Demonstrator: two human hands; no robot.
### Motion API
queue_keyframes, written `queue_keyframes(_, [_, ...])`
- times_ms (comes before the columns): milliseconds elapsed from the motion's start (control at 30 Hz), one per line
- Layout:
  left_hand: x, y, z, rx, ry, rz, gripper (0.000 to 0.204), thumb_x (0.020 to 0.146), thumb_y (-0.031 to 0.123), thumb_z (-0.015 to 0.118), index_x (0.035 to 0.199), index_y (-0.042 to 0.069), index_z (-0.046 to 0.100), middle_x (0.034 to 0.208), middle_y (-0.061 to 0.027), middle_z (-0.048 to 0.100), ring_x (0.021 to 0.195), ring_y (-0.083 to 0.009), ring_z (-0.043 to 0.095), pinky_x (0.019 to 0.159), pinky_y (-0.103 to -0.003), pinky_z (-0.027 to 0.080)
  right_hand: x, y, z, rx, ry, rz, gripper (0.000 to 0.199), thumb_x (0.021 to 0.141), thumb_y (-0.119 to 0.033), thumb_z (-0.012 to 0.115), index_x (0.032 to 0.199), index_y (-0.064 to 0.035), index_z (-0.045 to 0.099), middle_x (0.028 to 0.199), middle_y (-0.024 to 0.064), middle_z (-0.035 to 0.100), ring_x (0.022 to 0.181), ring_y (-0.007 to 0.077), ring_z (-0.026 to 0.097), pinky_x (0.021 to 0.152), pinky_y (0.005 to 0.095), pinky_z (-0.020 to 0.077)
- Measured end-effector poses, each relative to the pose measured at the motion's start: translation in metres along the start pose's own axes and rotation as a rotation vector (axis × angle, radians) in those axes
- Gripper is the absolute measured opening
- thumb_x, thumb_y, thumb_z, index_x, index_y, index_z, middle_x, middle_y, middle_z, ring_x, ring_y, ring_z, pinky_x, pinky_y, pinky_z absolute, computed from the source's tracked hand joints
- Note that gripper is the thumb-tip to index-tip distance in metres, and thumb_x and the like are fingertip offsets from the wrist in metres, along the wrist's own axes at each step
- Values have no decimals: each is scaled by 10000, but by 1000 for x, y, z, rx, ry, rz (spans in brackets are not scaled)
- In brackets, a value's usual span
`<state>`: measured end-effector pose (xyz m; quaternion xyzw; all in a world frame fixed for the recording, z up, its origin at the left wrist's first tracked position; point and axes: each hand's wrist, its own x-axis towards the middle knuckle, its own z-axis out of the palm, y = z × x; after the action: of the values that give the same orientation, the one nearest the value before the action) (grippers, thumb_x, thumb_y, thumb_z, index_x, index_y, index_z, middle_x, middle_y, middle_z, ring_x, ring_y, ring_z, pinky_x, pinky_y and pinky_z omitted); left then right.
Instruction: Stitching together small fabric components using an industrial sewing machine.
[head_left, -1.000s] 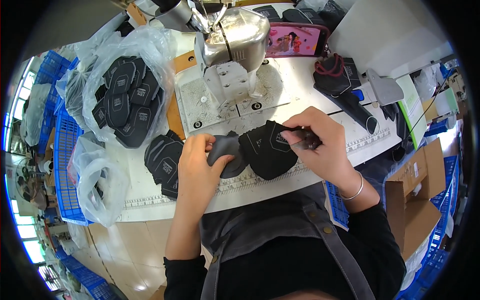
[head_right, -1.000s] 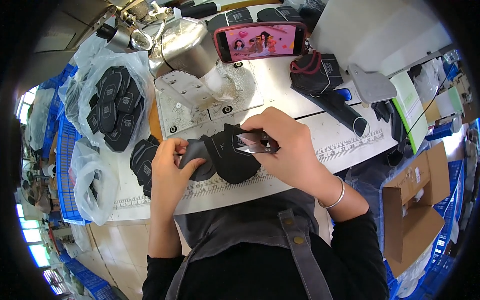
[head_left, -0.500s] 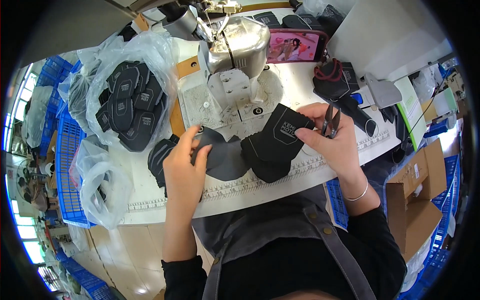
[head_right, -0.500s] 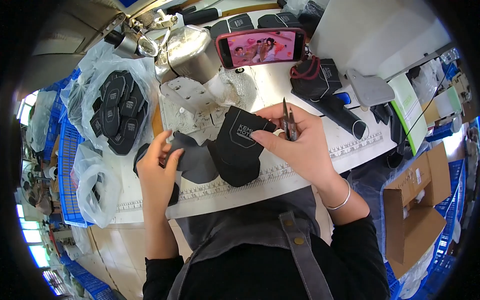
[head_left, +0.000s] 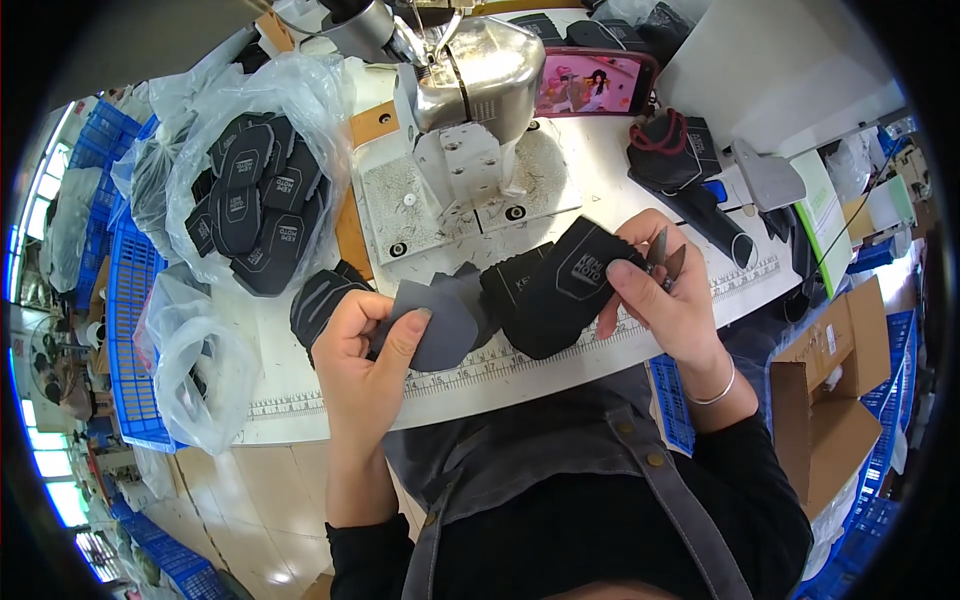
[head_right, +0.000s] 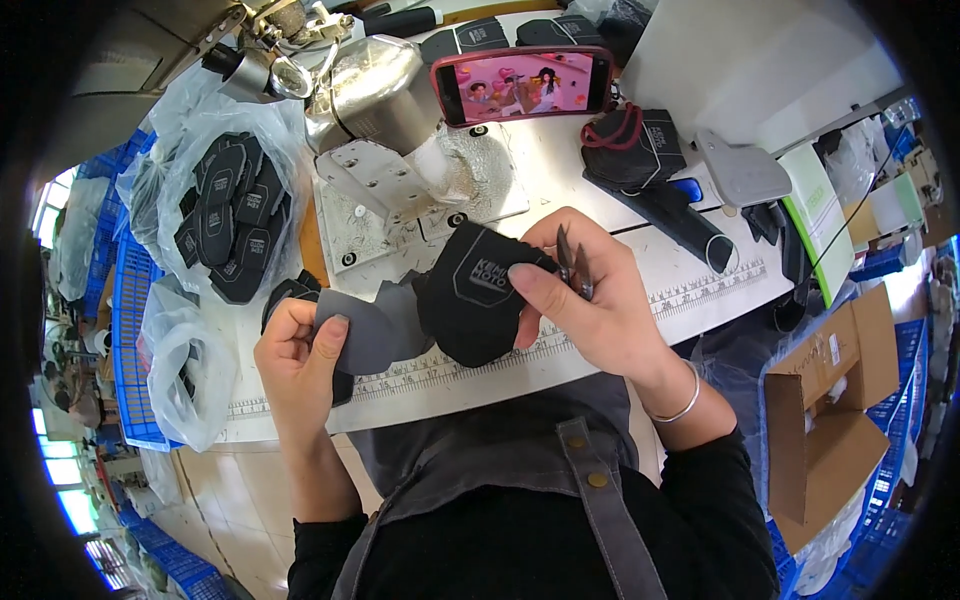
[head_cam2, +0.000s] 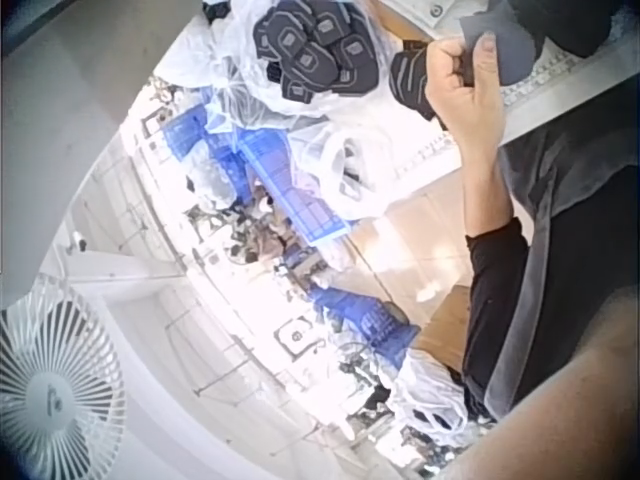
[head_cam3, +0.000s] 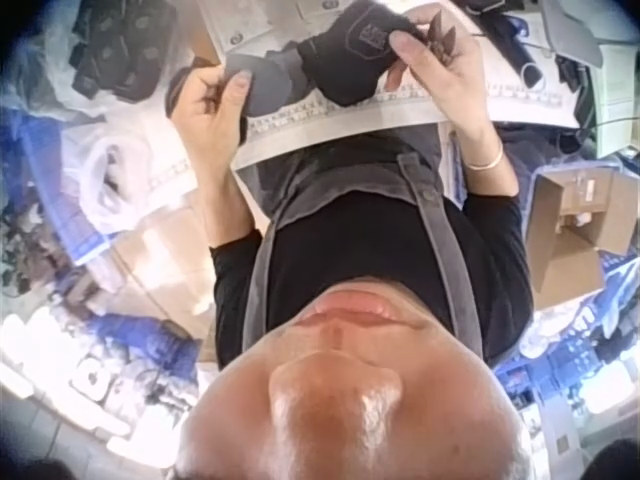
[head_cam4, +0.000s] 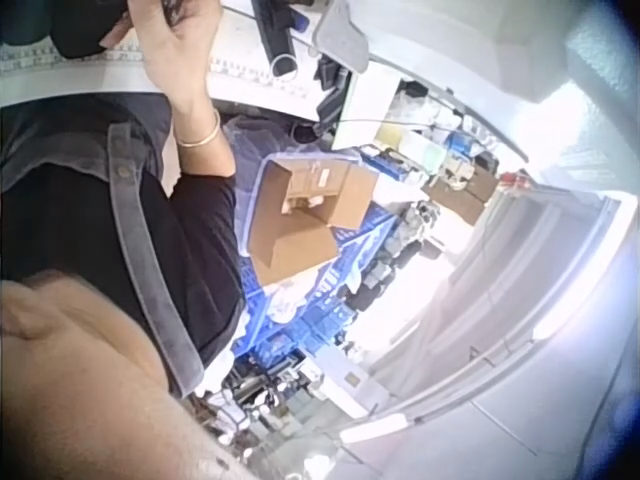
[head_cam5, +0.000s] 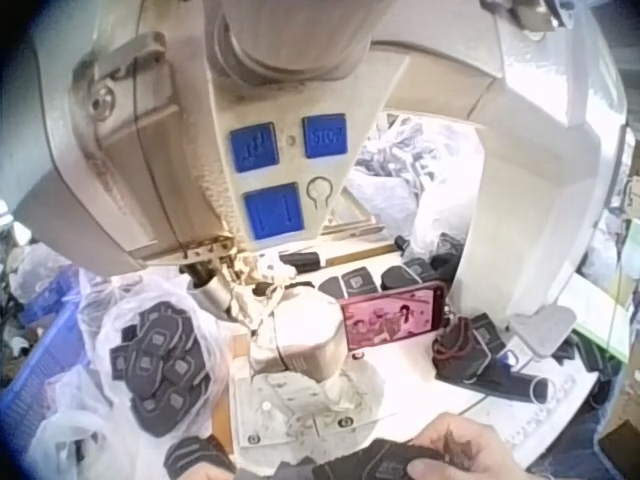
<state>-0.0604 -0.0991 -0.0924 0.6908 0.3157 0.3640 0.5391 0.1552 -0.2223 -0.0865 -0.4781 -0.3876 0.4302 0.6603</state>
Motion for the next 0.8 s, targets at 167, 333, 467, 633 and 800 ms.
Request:
queue_keyframes(167, [1, -1, -1, 9, -27, 11, 127, 796, 80, 619, 795, -9, 528, 714, -12, 569, 648, -31, 495, 607, -154, 384, 1, 5, 0, -121, -22, -62, 145, 848, -82, 528, 967, -2, 511, 688, 18, 539, 520, 61, 507, 441, 191, 424])
queue_keyframes(333, [4, 7, 7, -94, -11, -4, 105, 839, 72, 558, 874, -26, 541, 748, -25, 584, 642, -25, 480, 604, -144, 364, 6, -15, 15, -388, -50, -13, 340, 785, -11, 569, 1117, -32, 501, 732, -23, 512, 566, 38, 406, 515, 189, 373])
queue_keyframes(467, [2, 16, 10, -52, -46, -10, 153, 865, 82, 518, 949, -43, 545, 769, -25, 589, 653, -22, 473, 599, -150, 365, 7, -11, 24, -480, -236, -118, 324, 755, 14, 603, 1065, -16, 514, 768, 16, 528, 576, 11, 445, 492, 150, 352])
queue_keyframes(633, [-3, 21, 12, 11, -194, -48, 205, 890, 102, 471, 1023, -39, 540, 762, -8, 585, 655, -27, 468, 595, -157, 369, 8, -9, 30, -324, -279, -47, 265, 699, 37, 661, 939, -18, 565, 759, 11, 550, 585, 35, 449, 505, 184, 345])
queue_keyframes(800, [-5, 32, 21, -170, -213, -77, 209, 866, 98, 509, 1018, -42, 541, 780, -30, 611, 699, -55, 536, 631, -191, 424, 12, -2, 35, -463, -245, -332, 131, 693, 37, 666, 788, -12, 590, 732, 20, 547, 557, 42, 449, 488, 184, 337])
